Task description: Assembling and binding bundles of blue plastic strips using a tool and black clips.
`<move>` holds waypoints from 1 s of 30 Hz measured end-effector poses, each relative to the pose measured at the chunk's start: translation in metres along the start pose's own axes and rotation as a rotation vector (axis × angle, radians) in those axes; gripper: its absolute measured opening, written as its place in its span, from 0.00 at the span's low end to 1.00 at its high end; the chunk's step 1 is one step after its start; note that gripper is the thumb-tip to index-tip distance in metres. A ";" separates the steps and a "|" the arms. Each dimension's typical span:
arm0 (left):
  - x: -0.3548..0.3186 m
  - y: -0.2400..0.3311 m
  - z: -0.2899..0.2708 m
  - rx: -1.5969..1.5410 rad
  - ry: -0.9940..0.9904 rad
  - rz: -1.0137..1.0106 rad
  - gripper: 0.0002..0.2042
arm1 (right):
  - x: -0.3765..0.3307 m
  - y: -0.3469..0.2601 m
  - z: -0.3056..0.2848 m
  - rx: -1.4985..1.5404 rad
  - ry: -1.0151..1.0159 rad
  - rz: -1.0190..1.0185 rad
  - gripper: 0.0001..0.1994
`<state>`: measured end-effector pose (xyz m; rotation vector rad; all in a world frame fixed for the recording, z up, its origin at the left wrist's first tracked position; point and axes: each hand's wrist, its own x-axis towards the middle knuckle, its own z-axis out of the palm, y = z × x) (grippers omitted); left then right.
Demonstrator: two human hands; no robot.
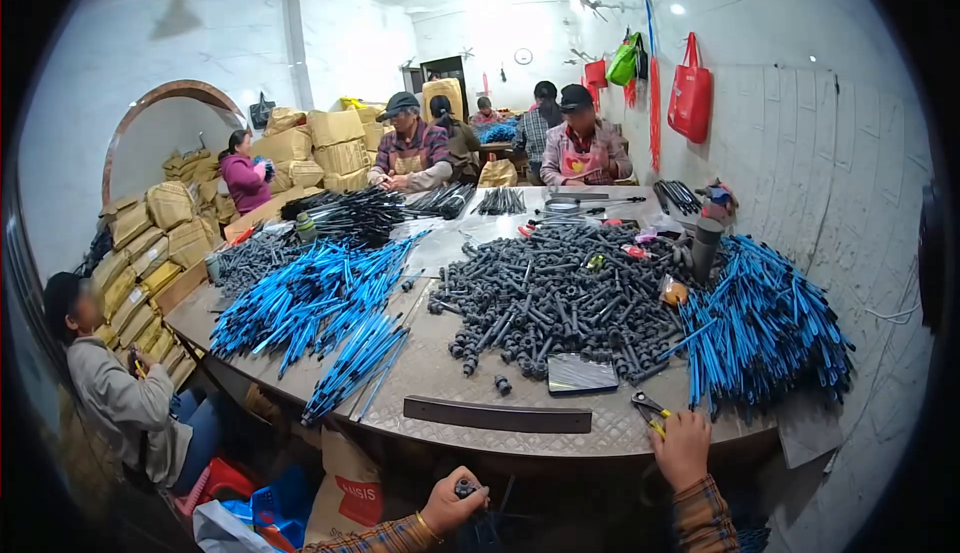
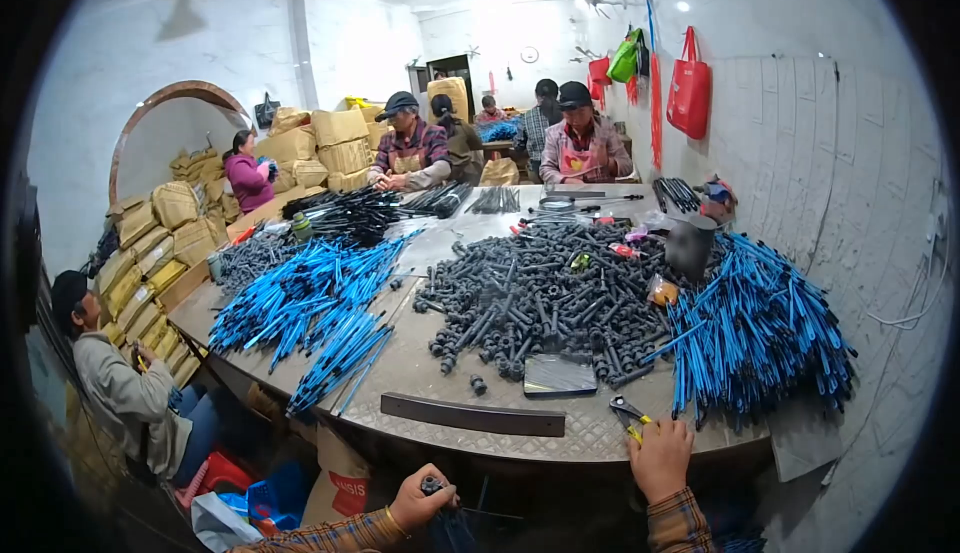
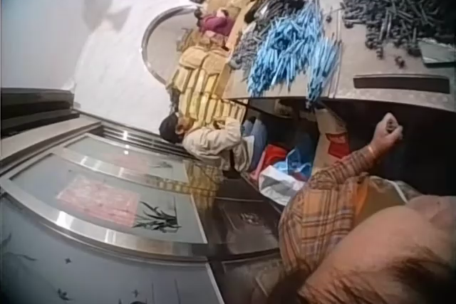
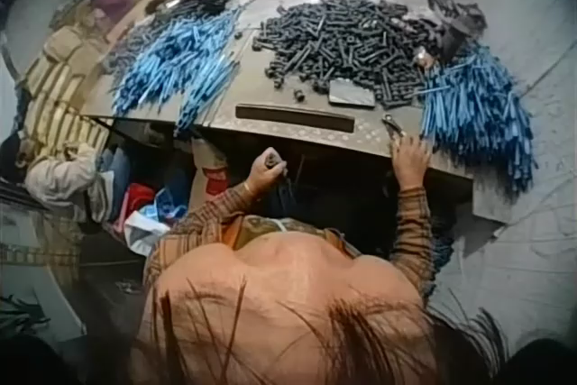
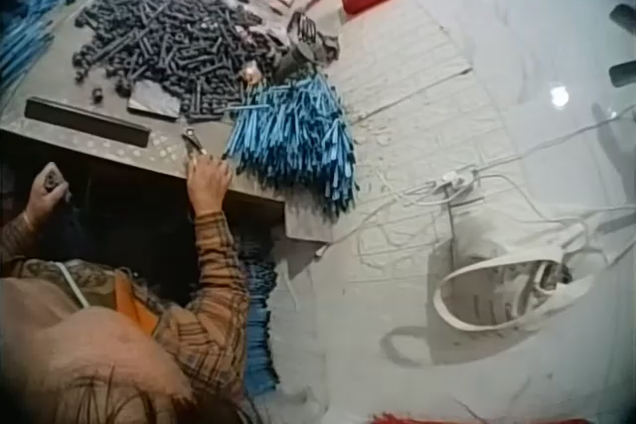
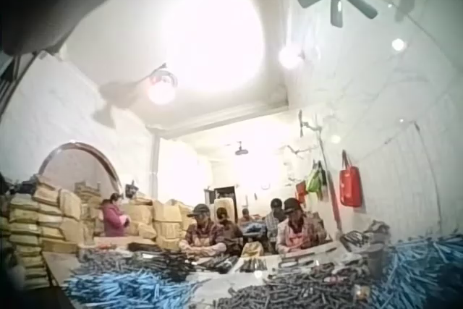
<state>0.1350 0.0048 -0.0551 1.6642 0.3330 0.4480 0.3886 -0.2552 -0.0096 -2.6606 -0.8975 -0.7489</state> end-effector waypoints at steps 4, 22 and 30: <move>-0.007 0.005 0.000 -0.048 0.059 0.010 0.07 | 0.001 0.006 0.002 0.024 0.005 -0.026 0.13; -0.044 -0.032 -0.064 -0.303 0.111 0.078 0.07 | 0.027 0.016 0.005 -0.300 -0.589 0.188 0.26; -0.045 -0.048 -0.102 -0.470 0.061 0.069 0.07 | 0.041 0.174 0.081 -0.445 -0.591 0.191 0.25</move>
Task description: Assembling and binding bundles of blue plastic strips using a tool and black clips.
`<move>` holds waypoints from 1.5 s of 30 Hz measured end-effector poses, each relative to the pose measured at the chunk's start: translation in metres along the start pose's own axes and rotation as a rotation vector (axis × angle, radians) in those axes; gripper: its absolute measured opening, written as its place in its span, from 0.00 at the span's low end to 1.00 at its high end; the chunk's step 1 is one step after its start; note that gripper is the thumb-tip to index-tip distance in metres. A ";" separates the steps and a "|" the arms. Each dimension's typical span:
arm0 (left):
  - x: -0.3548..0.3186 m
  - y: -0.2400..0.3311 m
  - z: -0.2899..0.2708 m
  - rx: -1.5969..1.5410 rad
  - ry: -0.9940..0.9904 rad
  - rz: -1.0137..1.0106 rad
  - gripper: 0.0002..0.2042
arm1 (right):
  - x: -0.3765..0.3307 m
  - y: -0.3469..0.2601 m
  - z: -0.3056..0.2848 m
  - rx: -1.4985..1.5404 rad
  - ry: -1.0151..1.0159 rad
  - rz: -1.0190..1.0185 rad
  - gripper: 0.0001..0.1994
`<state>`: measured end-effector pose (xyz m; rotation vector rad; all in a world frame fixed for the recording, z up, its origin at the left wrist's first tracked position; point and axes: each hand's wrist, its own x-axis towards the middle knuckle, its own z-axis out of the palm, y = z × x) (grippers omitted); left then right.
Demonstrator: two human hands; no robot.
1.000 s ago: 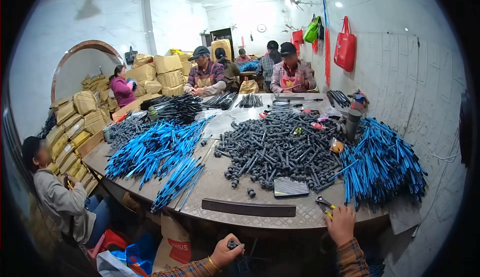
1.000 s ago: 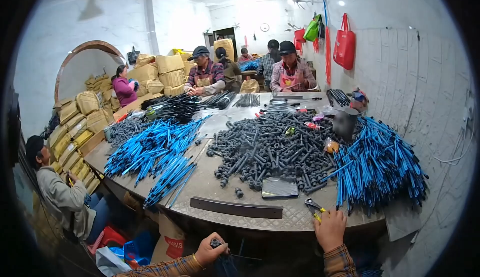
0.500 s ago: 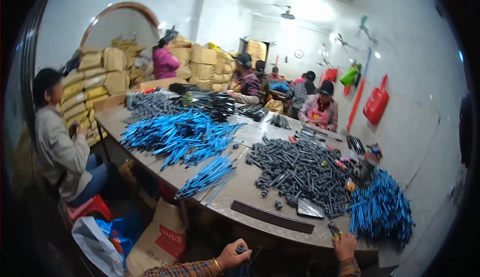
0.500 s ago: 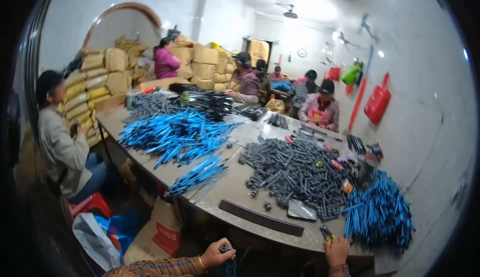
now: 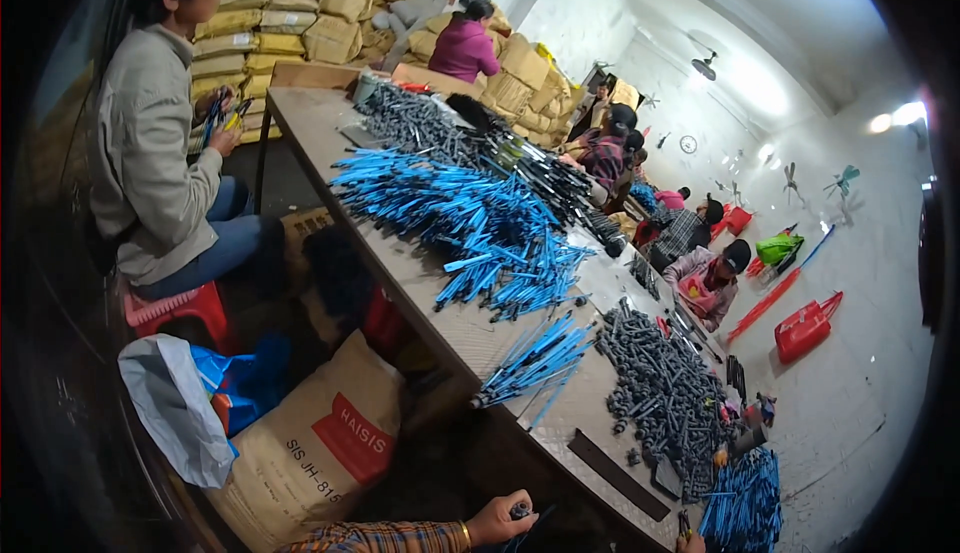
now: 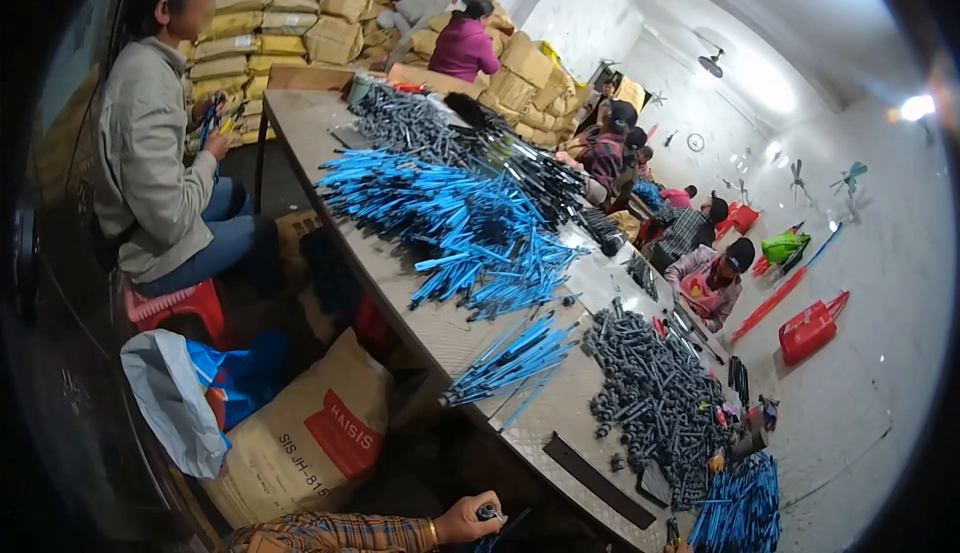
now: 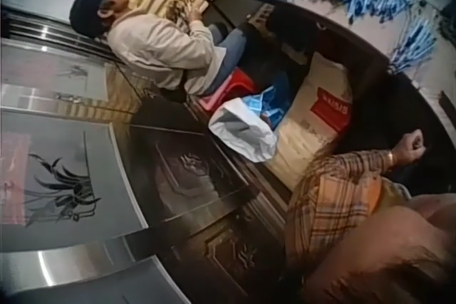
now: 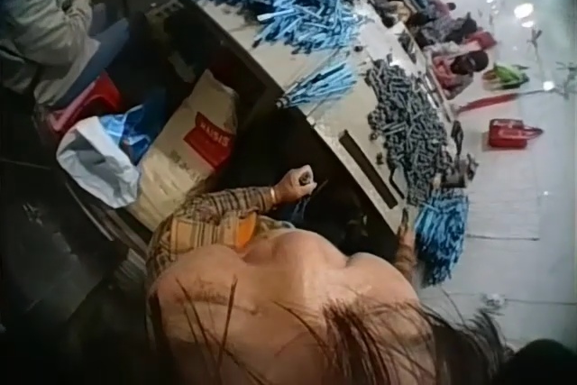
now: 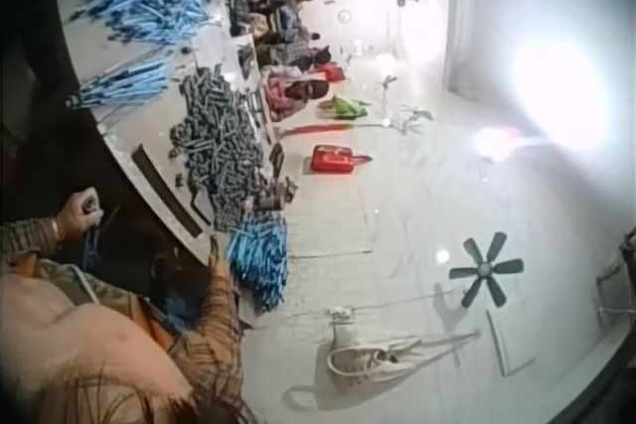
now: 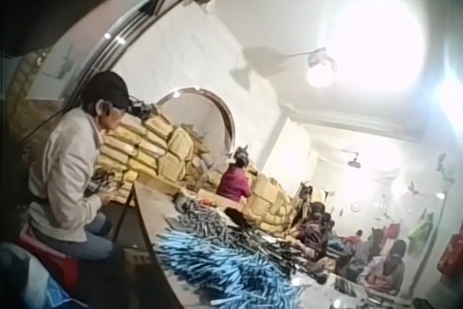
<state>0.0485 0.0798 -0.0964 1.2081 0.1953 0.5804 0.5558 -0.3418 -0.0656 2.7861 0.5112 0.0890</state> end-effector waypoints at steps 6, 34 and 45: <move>0.002 -0.002 -0.012 -0.003 0.067 0.061 0.07 | 0.015 -0.008 -0.008 -0.052 -0.056 -0.033 0.25; 0.027 0.035 0.037 0.393 -0.059 0.261 0.07 | -0.169 -0.149 -0.172 1.559 -0.012 -0.022 0.10; 0.009 0.032 0.115 0.353 -0.282 0.049 0.07 | -0.211 -0.200 -0.224 0.291 0.750 -1.101 0.07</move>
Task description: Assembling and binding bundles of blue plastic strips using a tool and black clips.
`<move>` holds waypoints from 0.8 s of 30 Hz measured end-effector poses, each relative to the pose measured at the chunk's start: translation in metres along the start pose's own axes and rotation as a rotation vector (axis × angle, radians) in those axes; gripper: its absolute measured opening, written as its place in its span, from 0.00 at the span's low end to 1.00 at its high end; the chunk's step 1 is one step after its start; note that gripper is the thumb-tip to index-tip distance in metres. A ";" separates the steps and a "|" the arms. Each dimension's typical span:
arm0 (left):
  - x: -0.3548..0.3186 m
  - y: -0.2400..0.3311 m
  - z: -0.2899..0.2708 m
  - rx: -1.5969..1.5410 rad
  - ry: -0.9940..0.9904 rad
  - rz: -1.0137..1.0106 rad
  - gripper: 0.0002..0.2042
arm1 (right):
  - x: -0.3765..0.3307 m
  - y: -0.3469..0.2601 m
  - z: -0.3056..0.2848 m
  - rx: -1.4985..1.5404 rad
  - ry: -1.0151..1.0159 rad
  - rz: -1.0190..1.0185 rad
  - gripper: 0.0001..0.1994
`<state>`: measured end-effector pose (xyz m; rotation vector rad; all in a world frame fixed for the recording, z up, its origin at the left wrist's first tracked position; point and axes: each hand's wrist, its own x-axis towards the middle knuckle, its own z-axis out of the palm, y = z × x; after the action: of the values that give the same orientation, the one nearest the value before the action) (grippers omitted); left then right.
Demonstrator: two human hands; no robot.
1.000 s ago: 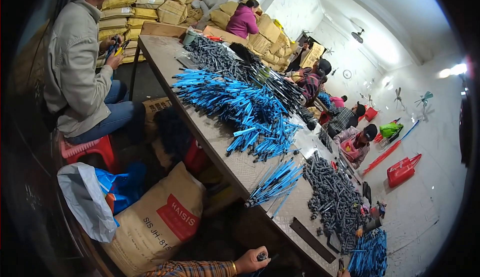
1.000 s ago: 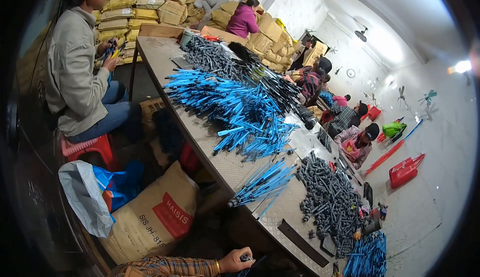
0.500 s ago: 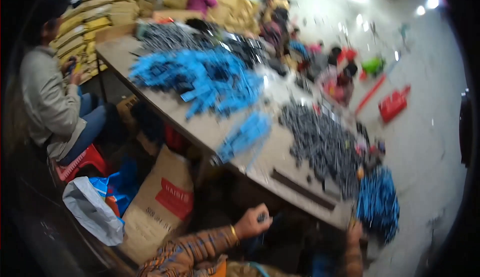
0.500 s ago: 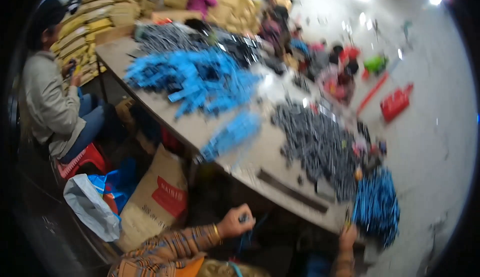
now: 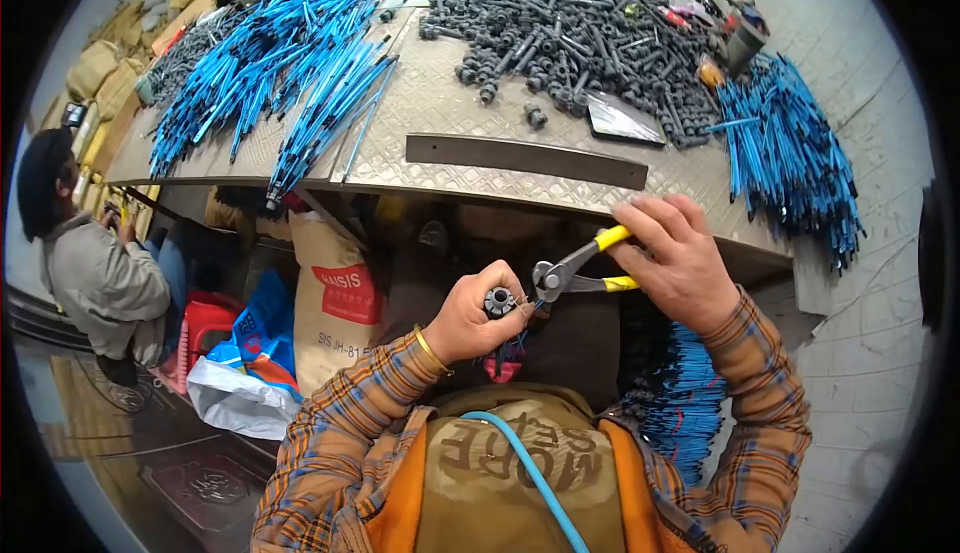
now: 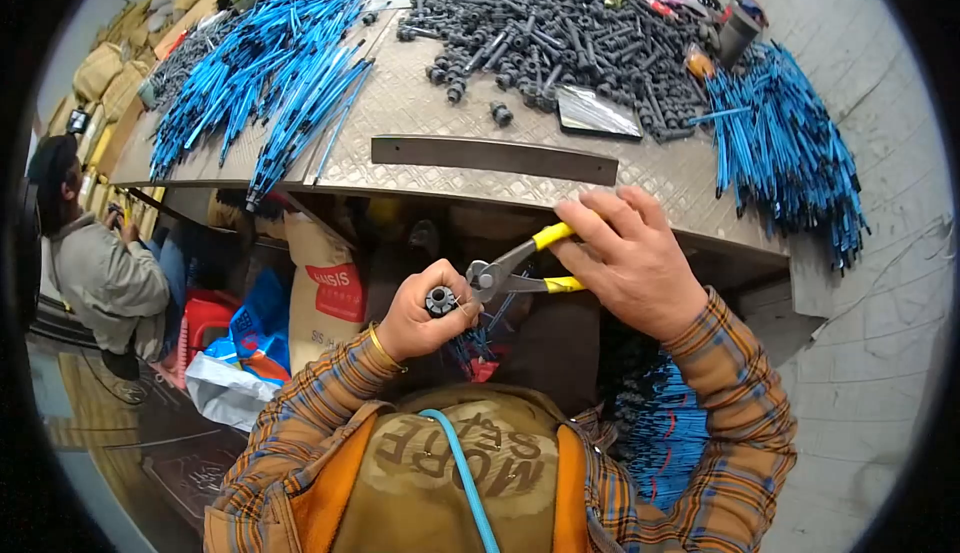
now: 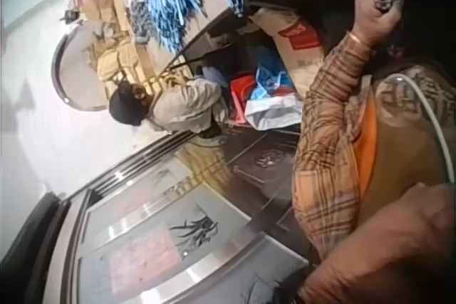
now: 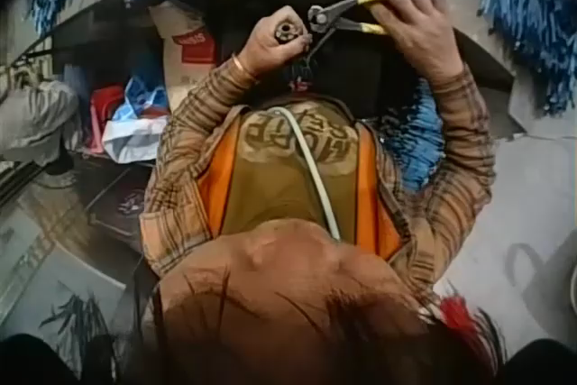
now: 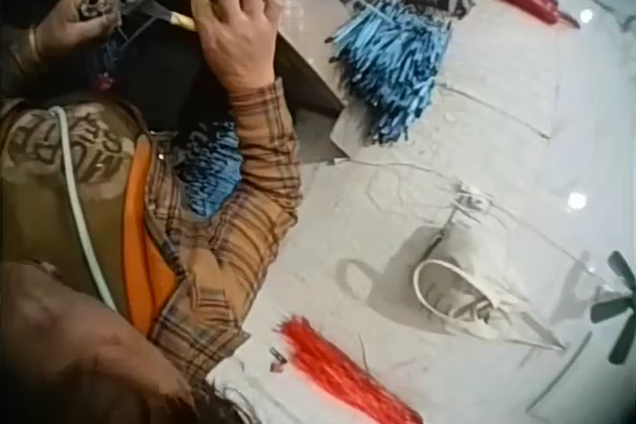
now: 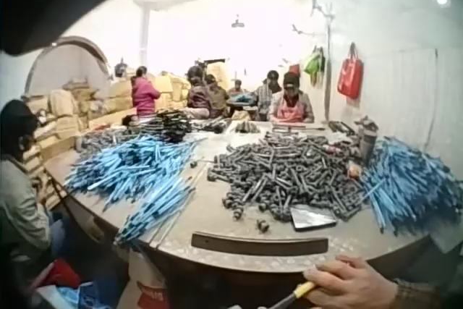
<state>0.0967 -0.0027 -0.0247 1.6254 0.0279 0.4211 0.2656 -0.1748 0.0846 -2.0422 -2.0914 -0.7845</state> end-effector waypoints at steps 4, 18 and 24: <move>0.004 0.011 0.007 0.061 -0.068 -0.051 0.09 | -0.009 0.008 0.013 -0.026 0.034 -0.031 0.07; 0.004 0.026 0.012 0.165 -0.323 0.020 0.08 | 0.005 0.036 0.012 -0.030 0.042 -0.387 0.04; 0.005 0.014 0.007 0.204 -0.177 0.068 0.08 | 0.007 0.032 0.006 0.065 -0.148 -0.278 0.04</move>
<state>0.0995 -0.0095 -0.0100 1.8642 -0.1216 0.3326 0.2969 -0.1678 0.0915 -1.8525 -2.4849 -0.6048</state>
